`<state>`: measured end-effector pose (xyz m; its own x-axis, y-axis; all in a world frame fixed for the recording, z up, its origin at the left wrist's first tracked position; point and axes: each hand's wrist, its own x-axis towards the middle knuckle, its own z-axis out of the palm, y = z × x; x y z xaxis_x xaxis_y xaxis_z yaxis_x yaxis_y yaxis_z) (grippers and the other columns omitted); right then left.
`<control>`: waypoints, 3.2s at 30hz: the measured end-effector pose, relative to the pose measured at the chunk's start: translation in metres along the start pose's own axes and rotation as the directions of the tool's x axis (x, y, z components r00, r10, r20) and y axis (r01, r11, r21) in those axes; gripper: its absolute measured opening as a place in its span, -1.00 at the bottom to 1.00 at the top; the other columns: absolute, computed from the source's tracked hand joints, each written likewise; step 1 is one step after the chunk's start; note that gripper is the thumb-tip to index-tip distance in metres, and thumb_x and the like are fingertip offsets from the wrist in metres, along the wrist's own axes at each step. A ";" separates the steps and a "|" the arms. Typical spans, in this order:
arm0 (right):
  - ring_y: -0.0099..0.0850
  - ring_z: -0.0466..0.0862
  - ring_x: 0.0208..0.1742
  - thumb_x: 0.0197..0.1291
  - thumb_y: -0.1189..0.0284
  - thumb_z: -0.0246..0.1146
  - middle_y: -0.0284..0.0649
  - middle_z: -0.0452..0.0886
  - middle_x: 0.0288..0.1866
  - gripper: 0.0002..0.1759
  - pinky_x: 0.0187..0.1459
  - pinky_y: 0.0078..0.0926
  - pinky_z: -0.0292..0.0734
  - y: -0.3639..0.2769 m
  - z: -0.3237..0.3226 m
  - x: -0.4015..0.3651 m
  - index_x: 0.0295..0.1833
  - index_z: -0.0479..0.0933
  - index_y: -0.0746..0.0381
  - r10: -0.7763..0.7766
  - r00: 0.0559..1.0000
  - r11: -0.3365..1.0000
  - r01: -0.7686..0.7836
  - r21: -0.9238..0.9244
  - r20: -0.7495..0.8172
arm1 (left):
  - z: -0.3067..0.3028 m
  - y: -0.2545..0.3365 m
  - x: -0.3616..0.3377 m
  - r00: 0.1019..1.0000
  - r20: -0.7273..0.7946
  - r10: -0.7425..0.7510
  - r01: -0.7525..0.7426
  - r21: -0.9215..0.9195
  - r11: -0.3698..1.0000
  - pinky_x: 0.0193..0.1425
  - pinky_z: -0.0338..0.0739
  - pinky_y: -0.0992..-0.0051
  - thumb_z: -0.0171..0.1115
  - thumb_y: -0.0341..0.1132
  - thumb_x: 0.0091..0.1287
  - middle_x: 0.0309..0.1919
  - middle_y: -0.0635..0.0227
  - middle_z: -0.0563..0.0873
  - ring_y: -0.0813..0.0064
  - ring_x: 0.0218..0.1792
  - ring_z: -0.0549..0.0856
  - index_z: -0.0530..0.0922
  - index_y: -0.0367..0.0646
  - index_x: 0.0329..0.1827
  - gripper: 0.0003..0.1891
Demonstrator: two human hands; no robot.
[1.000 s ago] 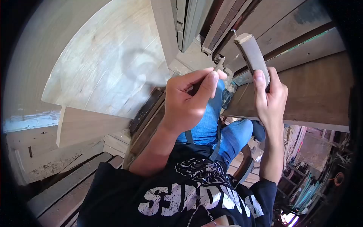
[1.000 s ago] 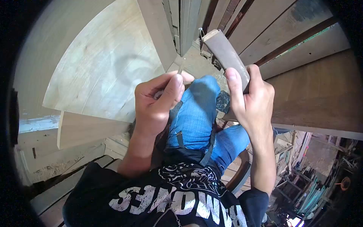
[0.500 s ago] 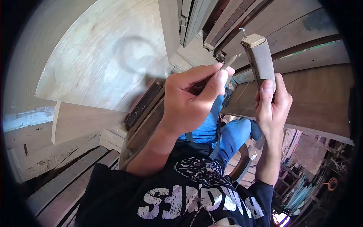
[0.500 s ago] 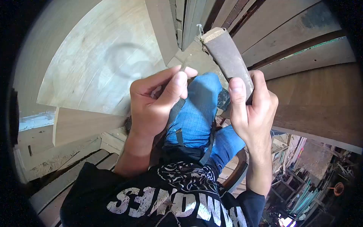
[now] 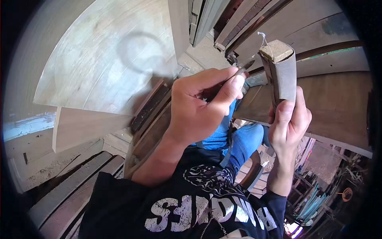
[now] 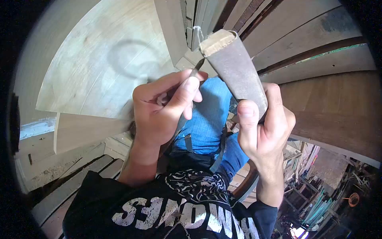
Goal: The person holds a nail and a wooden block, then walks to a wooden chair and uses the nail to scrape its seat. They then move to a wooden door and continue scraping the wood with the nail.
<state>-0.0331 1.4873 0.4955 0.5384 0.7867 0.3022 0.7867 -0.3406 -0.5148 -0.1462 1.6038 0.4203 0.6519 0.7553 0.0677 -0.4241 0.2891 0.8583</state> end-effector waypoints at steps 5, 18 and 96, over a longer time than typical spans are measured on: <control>-0.45 0.66 -0.55 0.34 0.14 0.29 -0.21 0.57 -0.61 -0.57 -0.48 -0.52 0.51 -0.004 -0.008 -0.002 -0.13 0.52 0.36 0.032 0.998 0.999 -0.031 -0.018 0.058 | -0.001 0.013 0.001 0.990 0.034 -0.134 0.131 0.079 0.988 -0.38 0.49 0.66 0.25 -0.48 0.38 -0.42 0.34 0.76 0.74 -0.47 0.63 0.69 -0.38 -0.06 -0.83; -0.31 0.69 -0.56 0.19 0.10 0.42 -0.13 0.61 -0.53 -0.54 -0.54 -0.44 0.53 -0.008 -0.002 0.000 -0.13 0.54 0.30 -0.067 0.997 0.966 0.077 -0.247 0.048 | -0.001 0.007 0.001 0.999 -0.016 -0.047 0.049 0.278 0.959 -0.34 0.52 0.59 0.28 -0.47 0.33 -0.45 0.26 0.76 0.66 -0.44 0.68 0.70 -0.34 -0.14 -0.86; -0.12 0.65 -0.60 0.31 0.31 0.32 -0.02 0.56 -0.59 -0.68 -0.56 -0.32 0.49 -0.014 0.037 -0.010 -0.08 0.44 0.35 0.031 0.999 0.999 -0.031 -0.015 0.013 | -0.004 -0.004 0.002 0.949 -0.047 0.311 -0.253 0.476 0.842 -0.53 0.40 0.44 0.25 -0.50 0.32 -0.58 0.24 0.61 0.43 -0.63 0.58 0.65 -0.30 -0.26 -0.94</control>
<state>-0.0609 1.5030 0.4704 0.5587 0.7821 0.2760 0.7743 -0.3726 -0.5114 -0.1457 1.6062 0.4148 0.4570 0.8346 0.3075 -0.2224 -0.2275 0.9480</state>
